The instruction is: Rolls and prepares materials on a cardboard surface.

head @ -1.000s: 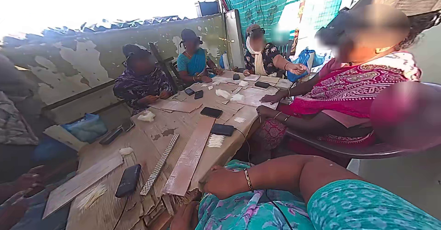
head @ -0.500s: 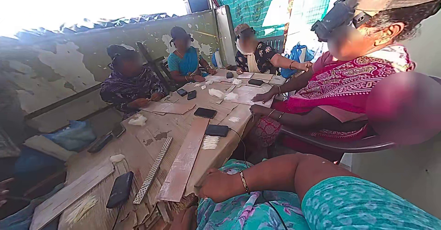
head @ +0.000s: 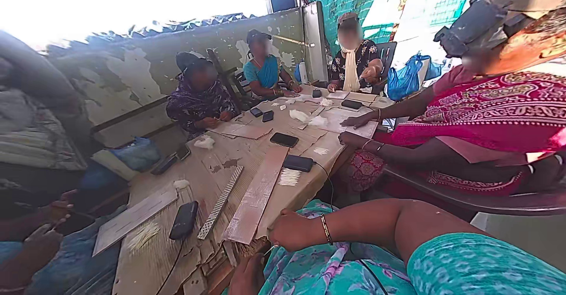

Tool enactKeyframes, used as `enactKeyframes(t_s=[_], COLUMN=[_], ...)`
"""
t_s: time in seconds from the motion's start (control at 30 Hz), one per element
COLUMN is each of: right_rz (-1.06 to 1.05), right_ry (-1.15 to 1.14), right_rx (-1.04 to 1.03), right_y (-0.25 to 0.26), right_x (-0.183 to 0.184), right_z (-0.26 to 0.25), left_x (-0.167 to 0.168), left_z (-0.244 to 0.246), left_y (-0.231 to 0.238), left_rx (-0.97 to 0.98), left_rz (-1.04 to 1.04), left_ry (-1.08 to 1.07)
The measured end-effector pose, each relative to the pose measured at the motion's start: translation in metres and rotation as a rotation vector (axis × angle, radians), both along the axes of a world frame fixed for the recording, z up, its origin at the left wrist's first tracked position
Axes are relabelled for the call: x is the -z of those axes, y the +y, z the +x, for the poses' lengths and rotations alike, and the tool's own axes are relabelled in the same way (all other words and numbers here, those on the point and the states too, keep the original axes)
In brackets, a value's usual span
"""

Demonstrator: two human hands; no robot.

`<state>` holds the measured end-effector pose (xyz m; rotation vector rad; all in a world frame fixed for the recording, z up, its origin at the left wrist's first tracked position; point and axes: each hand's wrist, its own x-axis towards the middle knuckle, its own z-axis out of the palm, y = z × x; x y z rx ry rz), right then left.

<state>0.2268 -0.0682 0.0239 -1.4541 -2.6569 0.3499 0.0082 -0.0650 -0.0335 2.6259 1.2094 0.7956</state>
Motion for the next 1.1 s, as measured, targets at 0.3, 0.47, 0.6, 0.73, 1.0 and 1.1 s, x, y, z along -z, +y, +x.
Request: enactKeyframes(t_s=[0.3, 0.47, 0.6, 0.73, 1.0, 1.1], right_rz=[-0.027, -0.038, -0.135, 0.007, 0.205, 0.280], right_ry=[-0.036, 0.016, 0.098, 0.239, 0.369, 0.310], right_rx=[-0.043, -0.036, 0.032, 0.145, 0.067, -0.029], right_y=[0.013, 0.020, 0.024, 0.035, 0.046, 0.051], right_x=[0.009, 0.016, 0.004, 0.000, -0.006, 0.001], right_z=[-0.007, -0.007, -0.006, 0.010, 0.010, -0.001], left_x=[0.011, 0.019, 0.013, 0.005, -0.006, -0.006], left_z=[-0.003, -0.007, -0.009, -0.017, -0.027, -0.028], left_y=[0.009, 0.018, 0.022, 0.018, 0.022, 0.025], left_rx=[-0.059, -0.047, -0.070, -0.150, -0.196, -0.199], left_rz=[0.098, 0.058, 0.042, -0.011, 0.024, 0.032], left_ry=[-0.040, -0.027, -0.013, -0.050, -0.158, -0.168])
